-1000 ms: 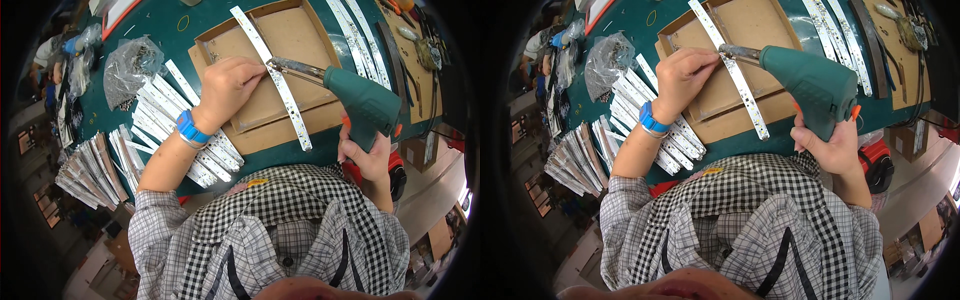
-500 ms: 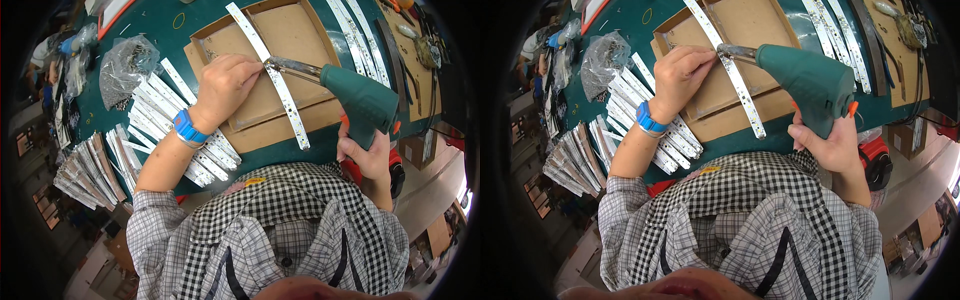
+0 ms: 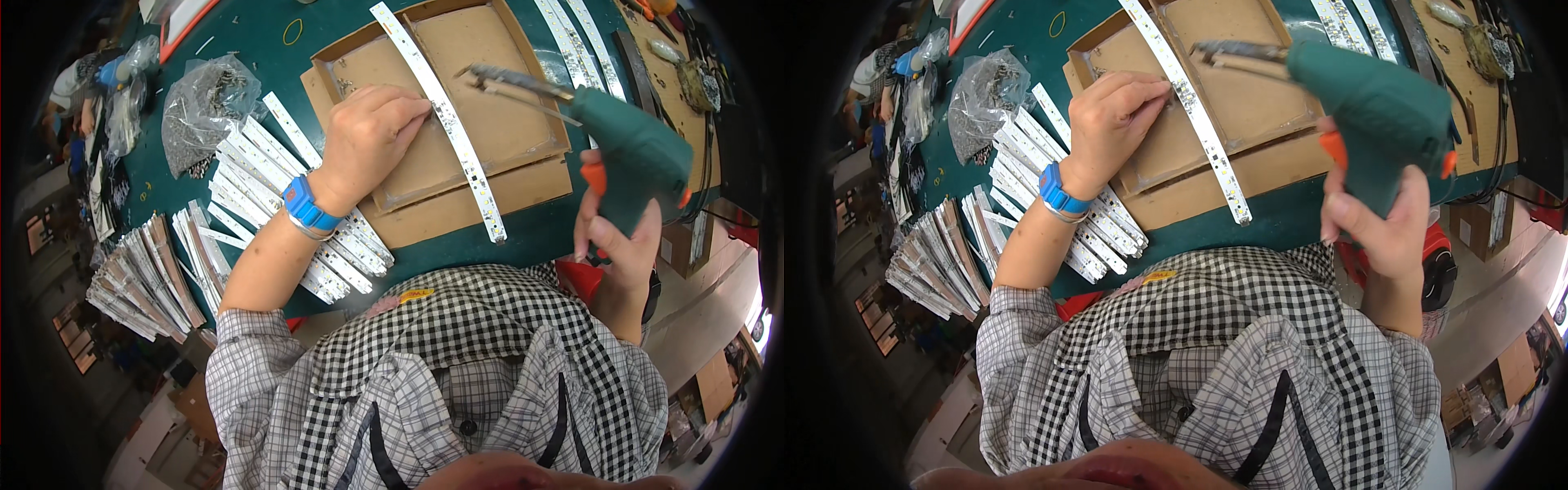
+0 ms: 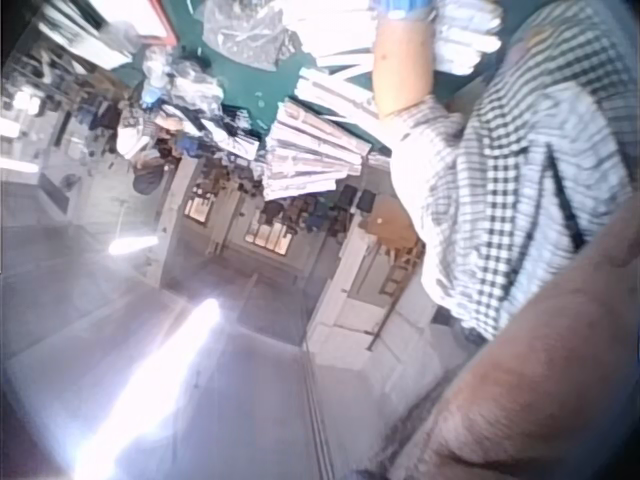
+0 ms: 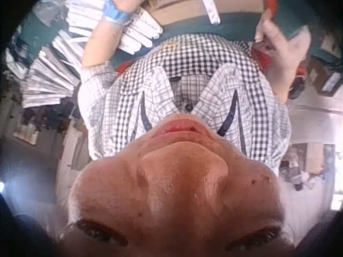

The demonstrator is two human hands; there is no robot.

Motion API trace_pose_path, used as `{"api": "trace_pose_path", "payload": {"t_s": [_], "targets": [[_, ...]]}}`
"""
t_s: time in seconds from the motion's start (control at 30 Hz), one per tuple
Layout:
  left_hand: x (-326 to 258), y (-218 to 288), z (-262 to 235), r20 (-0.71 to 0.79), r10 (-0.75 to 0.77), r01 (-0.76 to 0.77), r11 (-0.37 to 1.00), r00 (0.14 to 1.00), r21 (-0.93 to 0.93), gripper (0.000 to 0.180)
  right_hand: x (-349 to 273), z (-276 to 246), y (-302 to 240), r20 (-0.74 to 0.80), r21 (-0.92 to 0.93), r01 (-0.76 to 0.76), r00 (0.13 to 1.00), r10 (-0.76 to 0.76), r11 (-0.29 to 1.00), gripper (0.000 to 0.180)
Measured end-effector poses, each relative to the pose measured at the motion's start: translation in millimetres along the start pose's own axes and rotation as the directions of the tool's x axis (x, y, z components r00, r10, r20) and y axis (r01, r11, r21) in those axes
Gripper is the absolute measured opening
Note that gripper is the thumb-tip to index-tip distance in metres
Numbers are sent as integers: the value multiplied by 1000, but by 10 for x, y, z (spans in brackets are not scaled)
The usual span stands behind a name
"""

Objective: Apply solder to connect LED strips and group them into bundles with rubber bands.

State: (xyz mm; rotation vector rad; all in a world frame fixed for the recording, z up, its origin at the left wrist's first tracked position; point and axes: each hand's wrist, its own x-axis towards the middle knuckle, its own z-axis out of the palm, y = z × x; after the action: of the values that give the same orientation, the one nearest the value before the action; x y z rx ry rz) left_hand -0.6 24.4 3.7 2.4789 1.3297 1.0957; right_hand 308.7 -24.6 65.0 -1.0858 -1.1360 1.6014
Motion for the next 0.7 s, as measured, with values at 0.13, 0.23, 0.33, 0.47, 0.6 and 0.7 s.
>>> {"api": "trace_pose_path", "payload": {"t_s": [0.13, 0.23, 0.33, 0.47, 0.6, 0.7], "targets": [[1, 5, -4, -2, -32, 32, 999, 999, -8, 18, 78, -124, -63, -6, -57, 111, 994, -111, 992, 76], [10, 6, -7, 5, -53, 53, 998, 999, -18, 17, 82, -145, -97, -92, -65, 150, 984, -156, 987, 77], [29, 33, -31, 14, -94, 94, 995, 996, -35, 16, 89, -169, -128, -133, -87, 184, 972, -195, 979, 77], [101, 151, -215, 95, -205, 207, 978, 974, -13, 17, 96, -309, -129, -87, 16, 265, 961, -262, 964, 59], [198, 292, -461, 198, -85, 89, 996, 976, -11, 26, 93, -404, -143, -141, -125, 282, 944, -298, 951, 59], [281, 524, -448, 326, 83, -51, 993, 942, -105, 38, 140, -429, -51, -279, -356, 192, 912, -300, 915, 52]]}}
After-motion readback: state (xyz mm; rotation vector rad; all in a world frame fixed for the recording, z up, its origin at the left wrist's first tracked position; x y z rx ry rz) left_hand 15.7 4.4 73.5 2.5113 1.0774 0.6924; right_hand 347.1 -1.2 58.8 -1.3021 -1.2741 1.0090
